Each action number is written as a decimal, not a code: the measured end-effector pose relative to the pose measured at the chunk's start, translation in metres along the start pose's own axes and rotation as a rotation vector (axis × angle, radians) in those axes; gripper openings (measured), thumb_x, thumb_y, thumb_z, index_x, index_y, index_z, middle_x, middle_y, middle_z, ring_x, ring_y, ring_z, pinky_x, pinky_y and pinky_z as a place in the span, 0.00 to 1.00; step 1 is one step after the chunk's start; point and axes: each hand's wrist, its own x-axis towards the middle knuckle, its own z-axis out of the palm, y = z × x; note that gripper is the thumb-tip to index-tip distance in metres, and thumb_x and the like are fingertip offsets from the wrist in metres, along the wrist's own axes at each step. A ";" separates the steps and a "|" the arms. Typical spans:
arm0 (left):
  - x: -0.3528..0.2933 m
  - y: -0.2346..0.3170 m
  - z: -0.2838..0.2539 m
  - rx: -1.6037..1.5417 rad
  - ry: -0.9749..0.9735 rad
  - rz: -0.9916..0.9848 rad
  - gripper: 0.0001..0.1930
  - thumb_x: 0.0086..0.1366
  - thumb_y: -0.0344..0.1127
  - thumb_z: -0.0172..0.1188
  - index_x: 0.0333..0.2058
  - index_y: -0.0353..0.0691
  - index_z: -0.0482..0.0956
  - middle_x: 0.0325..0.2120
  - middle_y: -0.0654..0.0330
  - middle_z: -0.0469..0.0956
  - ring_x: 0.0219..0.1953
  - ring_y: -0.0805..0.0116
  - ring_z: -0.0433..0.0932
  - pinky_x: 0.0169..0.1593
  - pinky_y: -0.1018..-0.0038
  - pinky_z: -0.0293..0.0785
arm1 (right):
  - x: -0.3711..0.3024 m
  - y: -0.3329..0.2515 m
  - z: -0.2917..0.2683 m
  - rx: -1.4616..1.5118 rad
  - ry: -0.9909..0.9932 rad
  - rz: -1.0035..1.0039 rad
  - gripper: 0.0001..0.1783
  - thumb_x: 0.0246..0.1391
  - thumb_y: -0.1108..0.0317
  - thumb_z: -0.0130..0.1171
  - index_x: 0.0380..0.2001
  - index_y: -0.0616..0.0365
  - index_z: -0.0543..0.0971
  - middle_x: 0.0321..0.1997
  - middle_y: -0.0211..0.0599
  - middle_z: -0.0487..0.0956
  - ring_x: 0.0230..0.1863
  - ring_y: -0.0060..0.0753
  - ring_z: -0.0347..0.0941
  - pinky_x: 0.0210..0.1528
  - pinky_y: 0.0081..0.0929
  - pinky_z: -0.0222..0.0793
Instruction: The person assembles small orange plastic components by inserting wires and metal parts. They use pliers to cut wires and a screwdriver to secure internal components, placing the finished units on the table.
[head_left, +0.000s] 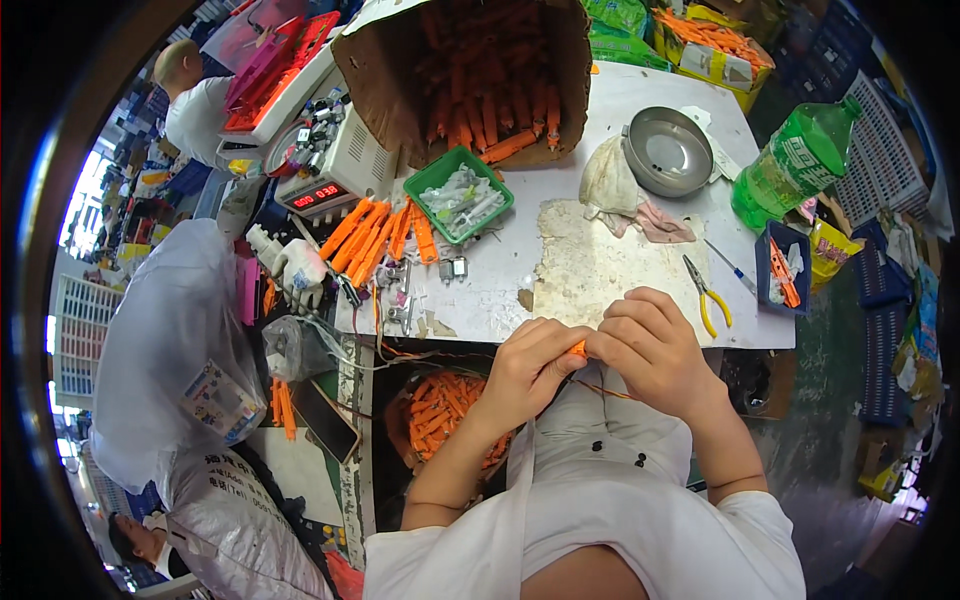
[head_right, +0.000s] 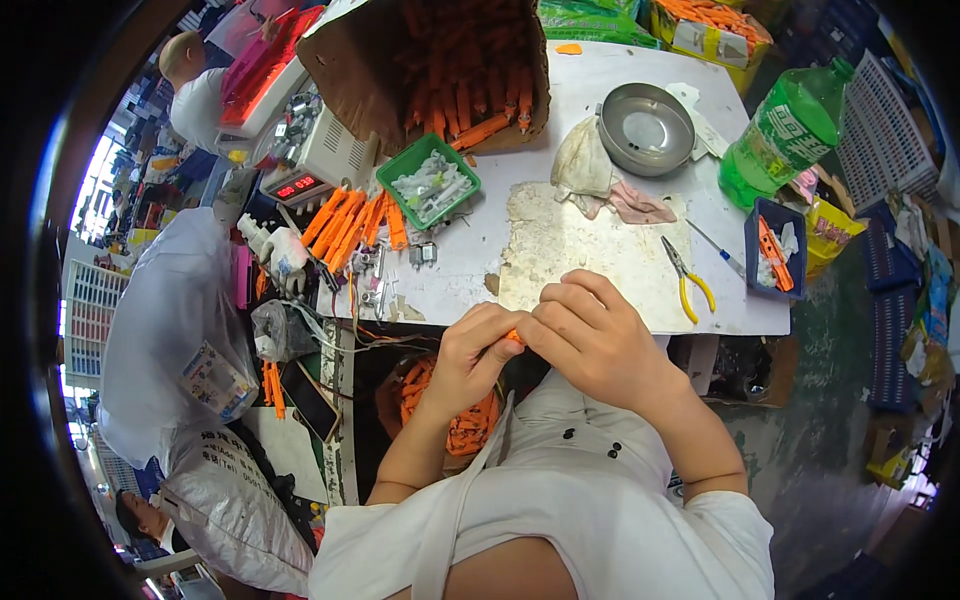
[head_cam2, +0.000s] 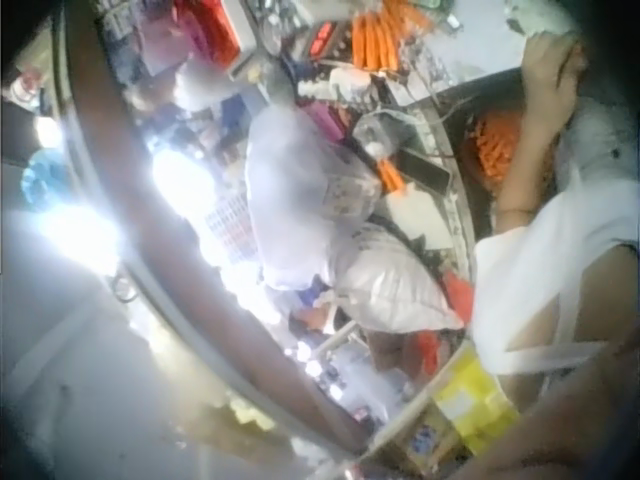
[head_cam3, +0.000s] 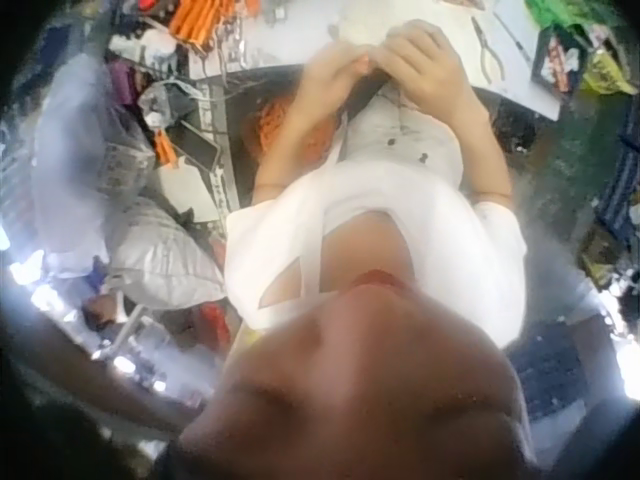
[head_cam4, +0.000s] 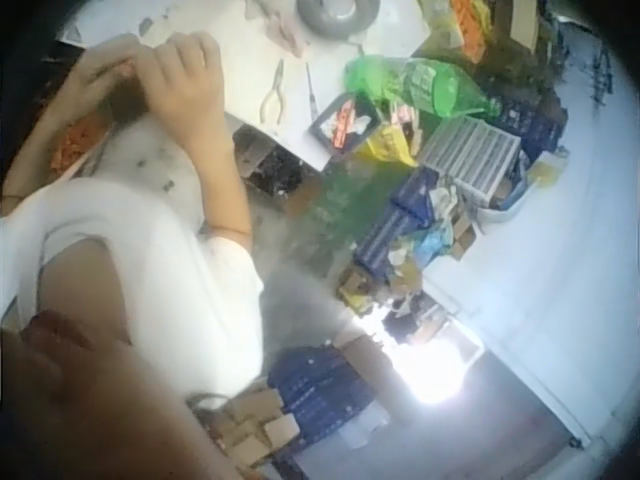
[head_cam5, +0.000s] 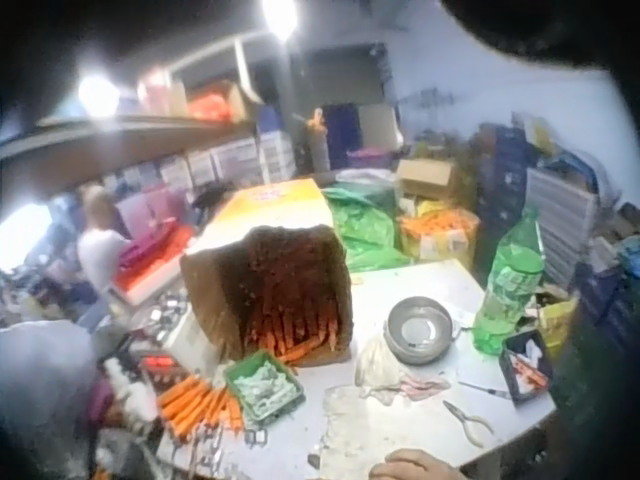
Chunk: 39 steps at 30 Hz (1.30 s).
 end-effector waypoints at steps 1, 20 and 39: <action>0.000 0.000 0.001 -0.015 -0.013 -0.005 0.12 0.60 0.36 0.58 0.39 0.33 0.77 0.24 0.57 0.73 0.27 0.60 0.71 0.36 0.70 0.66 | -0.003 0.001 -0.001 0.001 -0.009 -0.001 0.11 0.40 0.69 0.57 0.32 0.58 0.75 0.32 0.31 0.72 0.41 0.31 0.70 0.50 0.34 0.66; 0.000 -0.001 0.013 -0.353 -0.089 -0.174 0.16 0.65 0.40 0.55 0.41 0.32 0.77 0.29 0.56 0.76 0.31 0.65 0.72 0.38 0.74 0.68 | -0.032 0.006 -0.008 0.152 0.090 0.158 0.18 0.37 0.73 0.60 0.37 0.47 0.79 0.40 0.28 0.73 0.46 0.35 0.67 0.48 0.36 0.65; -0.019 -0.016 0.025 -0.410 -0.052 -0.312 0.20 0.65 0.46 0.54 0.41 0.32 0.78 0.29 0.61 0.73 0.32 0.76 0.70 0.36 0.81 0.65 | -0.086 0.076 0.056 0.104 0.095 0.745 0.08 0.48 0.74 0.56 0.34 0.57 0.78 0.37 0.37 0.75 0.42 0.42 0.69 0.47 0.33 0.64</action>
